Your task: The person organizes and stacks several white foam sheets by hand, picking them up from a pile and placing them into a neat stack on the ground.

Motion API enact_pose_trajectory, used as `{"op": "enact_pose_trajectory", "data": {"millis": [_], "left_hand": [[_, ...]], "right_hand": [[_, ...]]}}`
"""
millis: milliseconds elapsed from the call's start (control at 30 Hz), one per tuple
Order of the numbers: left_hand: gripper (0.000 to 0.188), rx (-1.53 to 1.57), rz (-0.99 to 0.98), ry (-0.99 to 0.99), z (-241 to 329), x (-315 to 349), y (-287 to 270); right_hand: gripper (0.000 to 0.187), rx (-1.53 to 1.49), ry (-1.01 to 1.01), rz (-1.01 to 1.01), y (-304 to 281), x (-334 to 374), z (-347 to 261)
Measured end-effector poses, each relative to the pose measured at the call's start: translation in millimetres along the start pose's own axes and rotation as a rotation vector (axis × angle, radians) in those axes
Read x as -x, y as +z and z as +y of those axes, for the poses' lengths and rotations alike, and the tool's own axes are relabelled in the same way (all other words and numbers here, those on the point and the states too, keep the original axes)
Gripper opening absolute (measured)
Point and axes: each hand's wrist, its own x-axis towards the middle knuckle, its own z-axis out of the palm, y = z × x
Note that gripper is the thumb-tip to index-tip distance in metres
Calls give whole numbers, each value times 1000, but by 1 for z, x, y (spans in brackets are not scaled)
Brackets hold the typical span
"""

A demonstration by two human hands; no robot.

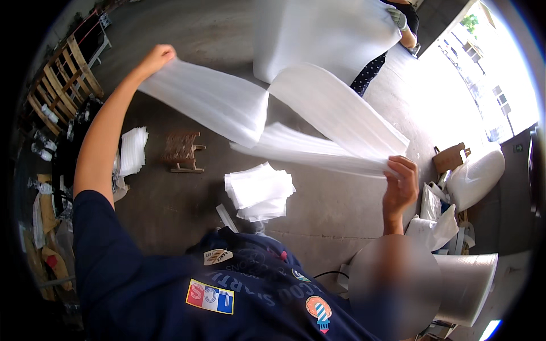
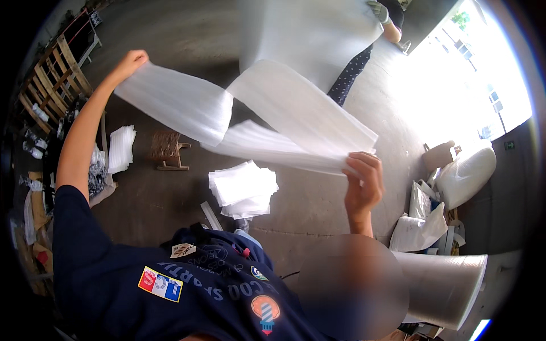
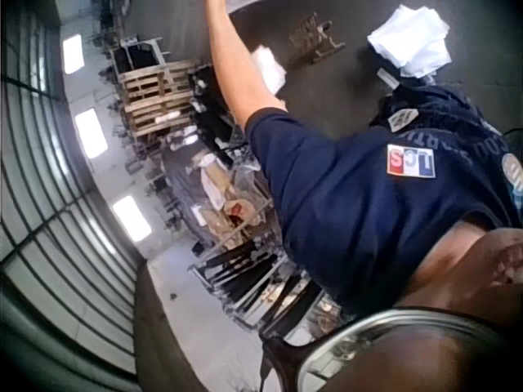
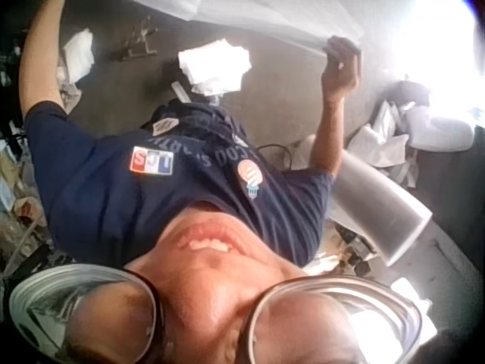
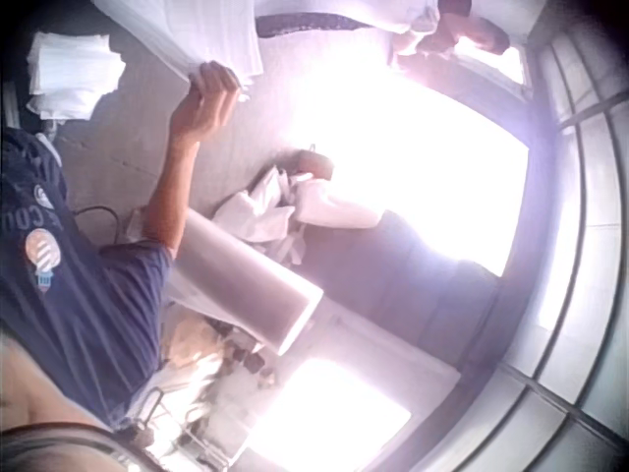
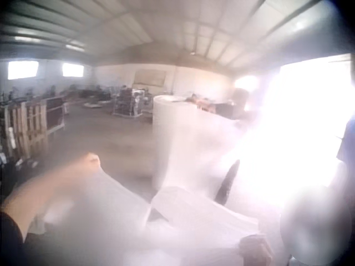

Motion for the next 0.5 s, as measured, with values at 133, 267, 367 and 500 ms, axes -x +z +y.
{"op": "enact_pose_trajectory", "data": {"millis": [133, 267, 367, 500], "left_hand": [[9, -222, 49, -113, -87, 39, -38], [10, -624, 93, -341, -180, 94, -103], [8, -596, 255, -143, -159, 64, -71], [3, -284, 50, -100, -26, 19, 4]], "right_hand": [[14, 35, 225, 64, -59, 24, 29], [17, 61, 276, 66, -76, 25, 45], [25, 140, 260, -44, -79, 16, 39], [15, 137, 91, -360, -52, -3, 30]]}}
